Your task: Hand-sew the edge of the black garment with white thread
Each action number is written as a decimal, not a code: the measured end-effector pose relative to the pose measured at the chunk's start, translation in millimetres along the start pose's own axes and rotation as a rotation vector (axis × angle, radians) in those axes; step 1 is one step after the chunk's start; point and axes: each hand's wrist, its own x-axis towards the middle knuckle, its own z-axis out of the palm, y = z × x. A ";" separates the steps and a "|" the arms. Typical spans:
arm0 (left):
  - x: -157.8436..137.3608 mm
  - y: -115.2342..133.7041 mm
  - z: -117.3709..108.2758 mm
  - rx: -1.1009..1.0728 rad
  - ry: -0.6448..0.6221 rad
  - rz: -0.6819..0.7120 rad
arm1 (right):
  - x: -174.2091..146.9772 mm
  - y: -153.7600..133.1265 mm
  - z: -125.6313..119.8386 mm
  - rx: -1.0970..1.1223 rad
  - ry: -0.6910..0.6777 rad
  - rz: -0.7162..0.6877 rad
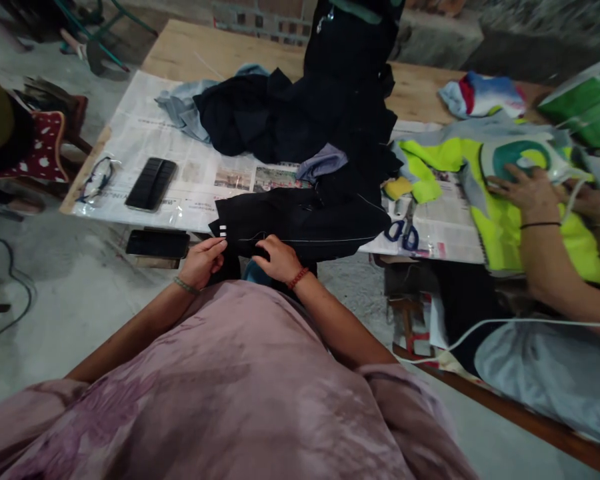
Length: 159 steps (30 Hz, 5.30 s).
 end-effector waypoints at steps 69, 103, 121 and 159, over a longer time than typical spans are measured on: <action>6.2 0.0 1.9 0.259 -0.115 0.463 | 18.9 -24.1 12.2 -0.102 0.063 -0.144; 2.8 0.5 -0.5 0.545 -0.135 0.690 | 17.1 -28.2 5.8 0.462 0.038 0.038; 2.6 6.3 4.3 0.162 -0.170 0.314 | 17.1 -18.7 9.1 0.447 -0.037 0.132; -7.2 -5.4 -14.3 0.506 -0.273 0.760 | 19.2 -10.8 -9.6 0.084 -0.107 -0.127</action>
